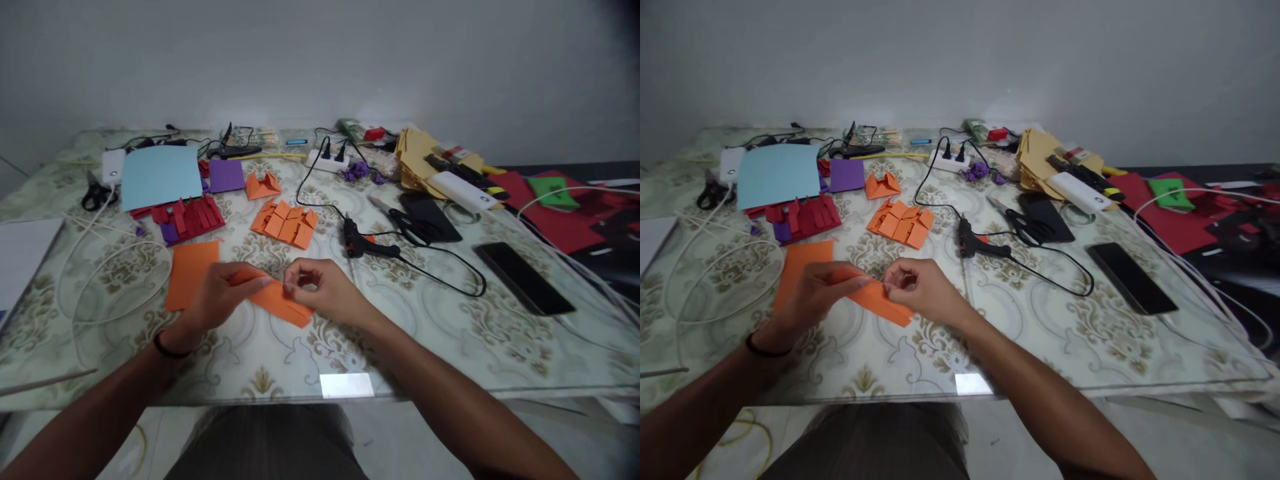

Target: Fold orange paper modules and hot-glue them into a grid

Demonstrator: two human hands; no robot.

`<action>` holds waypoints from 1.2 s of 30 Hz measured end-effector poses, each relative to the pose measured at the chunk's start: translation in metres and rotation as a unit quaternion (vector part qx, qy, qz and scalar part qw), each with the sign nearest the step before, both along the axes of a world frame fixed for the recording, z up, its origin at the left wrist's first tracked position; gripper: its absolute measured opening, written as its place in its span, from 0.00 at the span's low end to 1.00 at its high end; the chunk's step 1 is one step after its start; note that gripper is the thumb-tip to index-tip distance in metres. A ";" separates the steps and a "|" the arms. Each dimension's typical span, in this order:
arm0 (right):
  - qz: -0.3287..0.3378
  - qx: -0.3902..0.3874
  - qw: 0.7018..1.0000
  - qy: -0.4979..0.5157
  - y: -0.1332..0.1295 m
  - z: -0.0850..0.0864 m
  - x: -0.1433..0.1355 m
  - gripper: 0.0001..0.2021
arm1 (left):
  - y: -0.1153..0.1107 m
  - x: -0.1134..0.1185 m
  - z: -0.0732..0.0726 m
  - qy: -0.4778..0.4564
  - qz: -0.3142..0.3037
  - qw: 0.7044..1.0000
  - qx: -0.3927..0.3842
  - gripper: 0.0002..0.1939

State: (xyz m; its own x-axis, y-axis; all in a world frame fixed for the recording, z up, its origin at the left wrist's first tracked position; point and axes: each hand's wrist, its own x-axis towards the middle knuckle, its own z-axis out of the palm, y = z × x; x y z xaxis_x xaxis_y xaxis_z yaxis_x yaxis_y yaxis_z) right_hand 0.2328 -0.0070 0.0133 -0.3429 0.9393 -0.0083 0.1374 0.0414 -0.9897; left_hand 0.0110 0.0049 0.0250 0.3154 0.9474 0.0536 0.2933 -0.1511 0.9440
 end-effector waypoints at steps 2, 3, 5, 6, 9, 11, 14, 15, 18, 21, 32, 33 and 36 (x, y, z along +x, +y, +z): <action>-0.005 -0.012 1.000 0.004 0.001 0.000 0.002 0.05 | 0.006 -0.008 0.003 0.007 0.023 1.000 0.000 0.09; -0.006 -0.015 1.000 0.006 0.002 0.000 0.003 0.05 | 0.010 -0.013 0.003 -0.002 0.035 0.999 0.004 0.10; -0.004 -0.013 1.000 0.011 0.005 0.000 0.007 0.06 | 0.017 -0.023 0.000 -0.027 0.054 0.998 0.012 0.09; -0.003 -0.009 1.000 0.013 0.006 0.000 0.009 0.05 | 0.021 -0.027 -0.001 -0.045 0.059 0.997 0.015 0.08; -0.008 0.016 1.000 0.020 0.011 0.001 0.019 0.04 | 0.029 -0.035 -0.003 -0.083 0.093 0.992 0.002 0.08; -0.015 0.033 0.999 0.025 0.014 0.001 0.026 0.04 | 0.031 -0.035 -0.002 -0.100 0.111 0.989 -0.023 0.09; -0.016 0.068 0.996 0.053 0.016 0.003 0.031 0.04 | 0.031 -0.031 -0.001 -0.126 0.098 0.985 -0.072 0.11; -0.005 0.082 0.995 0.062 0.015 0.004 0.032 0.05 | 0.030 -0.029 -0.001 -0.134 0.081 0.984 -0.088 0.11; 0.077 0.125 0.988 0.043 0.011 0.007 0.029 0.11 | 0.028 -0.026 -0.004 -0.138 0.024 0.982 -0.125 0.15; 0.167 0.159 0.973 0.007 0.006 0.007 0.023 0.15 | 0.024 -0.023 -0.007 -0.096 -0.003 0.987 -0.128 0.20; 0.189 0.163 0.967 0.045 -0.001 -0.006 0.009 0.08 | 0.017 -0.016 0.003 0.023 -0.032 0.998 -0.056 0.23; 0.185 0.162 0.968 0.048 -0.001 -0.005 0.010 0.07 | 0.017 -0.017 0.003 0.025 -0.040 0.997 -0.057 0.24; 0.188 0.151 0.969 0.048 0.001 -0.003 0.013 0.07 | 0.017 -0.019 0.003 0.044 -0.042 0.998 -0.028 0.26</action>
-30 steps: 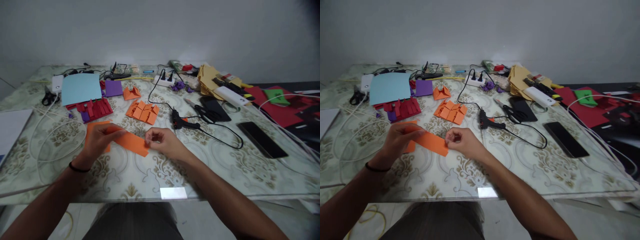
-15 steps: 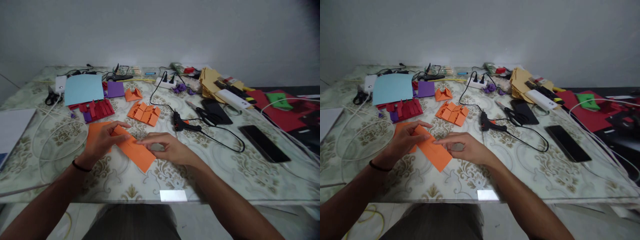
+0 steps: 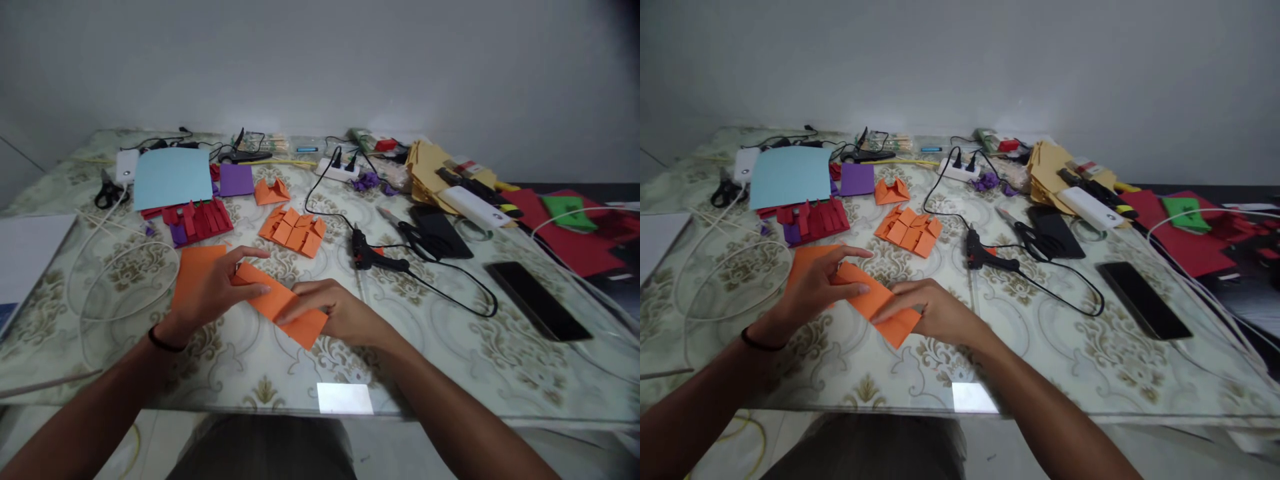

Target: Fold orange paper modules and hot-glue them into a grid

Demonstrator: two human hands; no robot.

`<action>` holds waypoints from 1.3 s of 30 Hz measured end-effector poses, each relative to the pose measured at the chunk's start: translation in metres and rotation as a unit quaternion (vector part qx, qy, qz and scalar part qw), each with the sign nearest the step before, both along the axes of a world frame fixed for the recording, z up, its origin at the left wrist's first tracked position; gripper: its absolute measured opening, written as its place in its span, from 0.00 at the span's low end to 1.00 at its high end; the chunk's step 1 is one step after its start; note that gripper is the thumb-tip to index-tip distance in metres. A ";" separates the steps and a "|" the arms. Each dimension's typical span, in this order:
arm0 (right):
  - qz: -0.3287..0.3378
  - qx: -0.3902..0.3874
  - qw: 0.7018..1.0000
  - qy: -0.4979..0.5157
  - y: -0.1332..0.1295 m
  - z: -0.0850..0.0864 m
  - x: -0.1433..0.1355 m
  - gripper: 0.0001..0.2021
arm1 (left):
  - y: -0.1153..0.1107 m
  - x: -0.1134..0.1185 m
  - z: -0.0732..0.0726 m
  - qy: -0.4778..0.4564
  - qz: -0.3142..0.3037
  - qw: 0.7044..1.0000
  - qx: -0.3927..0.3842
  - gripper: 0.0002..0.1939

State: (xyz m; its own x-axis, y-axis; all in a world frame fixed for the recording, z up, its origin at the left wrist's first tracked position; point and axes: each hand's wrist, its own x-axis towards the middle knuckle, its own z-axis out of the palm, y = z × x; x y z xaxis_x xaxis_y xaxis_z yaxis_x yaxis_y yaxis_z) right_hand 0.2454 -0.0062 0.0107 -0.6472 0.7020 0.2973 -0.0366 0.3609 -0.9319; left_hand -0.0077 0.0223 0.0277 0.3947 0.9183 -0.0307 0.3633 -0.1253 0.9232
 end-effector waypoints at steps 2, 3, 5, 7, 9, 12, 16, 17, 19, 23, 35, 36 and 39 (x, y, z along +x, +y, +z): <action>0.010 -0.004 1.000 -0.010 0.001 0.001 0.001 0.07 | 0.000 0.000 0.001 0.018 0.011 0.999 0.033 0.25; 0.015 -0.006 1.000 -0.016 0.001 0.001 0.001 0.07 | 0.000 0.000 0.002 0.023 0.014 0.999 0.046 0.25; 0.015 -0.008 0.999 -0.028 0.001 0.002 0.002 0.06 | -0.001 0.001 0.003 0.025 0.012 0.998 0.054 0.26; -0.003 -0.007 0.999 -0.035 0.001 0.003 0.003 0.08 | -0.001 0.000 0.003 0.014 0.010 0.999 0.041 0.25; -0.028 -0.022 0.999 -0.034 0.002 0.003 0.004 0.10 | -0.002 -0.001 0.003 0.005 0.009 1.000 0.011 0.24; -0.070 -0.103 0.992 0.008 0.003 0.000 0.005 0.16 | -0.004 0.000 0.003 0.000 0.009 1.000 -0.021 0.23; -0.075 -0.211 0.969 0.106 0.002 -0.005 0.001 0.34 | -0.008 0.005 0.005 -0.013 0.044 0.999 0.013 0.20; -0.071 -0.228 0.965 0.110 0.002 -0.005 -0.001 0.38 | -0.009 0.006 0.005 -0.017 0.069 0.997 0.024 0.19; -0.073 -0.252 0.960 0.099 -0.001 -0.006 -0.005 0.43 | -0.010 0.009 0.005 -0.021 0.124 0.991 0.040 0.16; -0.151 -0.238 0.956 0.082 -0.002 -0.005 -0.011 0.26 | -0.011 0.012 0.001 -0.036 0.144 0.988 0.033 0.12; -0.210 -0.234 0.949 0.006 -0.005 -0.002 -0.015 0.13 | -0.015 0.016 -0.019 -0.033 -0.060 0.993 -0.098 0.11; -0.207 -0.234 0.950 0.006 -0.005 -0.002 -0.015 0.13 | -0.015 0.016 -0.019 -0.036 -0.065 0.992 -0.102 0.11; -0.187 -0.234 0.954 0.009 -0.003 -0.005 -0.014 0.14 | -0.014 0.015 -0.020 -0.047 -0.054 0.992 -0.103 0.11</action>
State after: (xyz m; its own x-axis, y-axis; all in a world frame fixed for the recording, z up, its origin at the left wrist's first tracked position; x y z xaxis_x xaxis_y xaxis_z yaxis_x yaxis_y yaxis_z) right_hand 0.2318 -0.0097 0.0061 -0.3232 0.9414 -0.0966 -0.0043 -0.1035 -0.9946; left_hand 0.0074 0.0081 0.0074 0.5008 0.8484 -0.1717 0.2688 0.0362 0.9625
